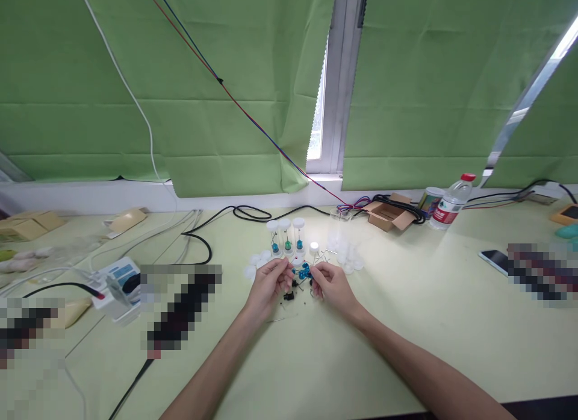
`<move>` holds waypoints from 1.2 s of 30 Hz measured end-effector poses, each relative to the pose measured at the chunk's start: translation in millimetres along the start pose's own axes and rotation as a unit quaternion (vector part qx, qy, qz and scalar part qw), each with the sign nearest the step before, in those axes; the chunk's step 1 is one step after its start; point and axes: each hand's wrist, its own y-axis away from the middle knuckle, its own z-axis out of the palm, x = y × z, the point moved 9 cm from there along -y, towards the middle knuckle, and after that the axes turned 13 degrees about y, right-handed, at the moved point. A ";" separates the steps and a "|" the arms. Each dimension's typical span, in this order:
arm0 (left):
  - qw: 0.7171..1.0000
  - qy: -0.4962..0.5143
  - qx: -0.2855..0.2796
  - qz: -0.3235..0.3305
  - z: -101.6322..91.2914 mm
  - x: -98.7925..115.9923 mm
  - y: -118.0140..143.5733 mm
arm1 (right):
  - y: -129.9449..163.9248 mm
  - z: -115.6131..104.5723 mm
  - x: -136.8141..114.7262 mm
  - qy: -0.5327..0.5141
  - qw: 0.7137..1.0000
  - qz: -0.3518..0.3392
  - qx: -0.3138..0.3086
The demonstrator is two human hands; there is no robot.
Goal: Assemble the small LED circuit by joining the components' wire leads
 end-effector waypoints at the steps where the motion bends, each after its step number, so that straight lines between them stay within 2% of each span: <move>1: 1.000 0.005 0.002 -0.001 0.0 -0.1 -0.1 | 0.0 0.0 0.2 0.000 1.000 0.000 0.001; 6: 0.999 0.013 0.034 -0.005 -5.2 -1.2 -1.4 | -0.9 0.6 3.6 -0.001 1.000 0.006 0.001; 13: 0.999 -0.001 0.051 0.003 -13.1 -3.9 -4.9 | -0.5 0.6 1.9 0.006 1.000 -0.002 0.001; 21: 0.999 -0.021 0.042 0.005 -6.6 -0.7 -1.9 | -0.6 -3.7 -0.3 0.013 1.000 -0.006 0.012; 36: 1.000 0.015 0.005 0.026 0.7 0.0 -2.1 | -1.4 -4.6 -1.6 -0.008 1.000 0.001 0.010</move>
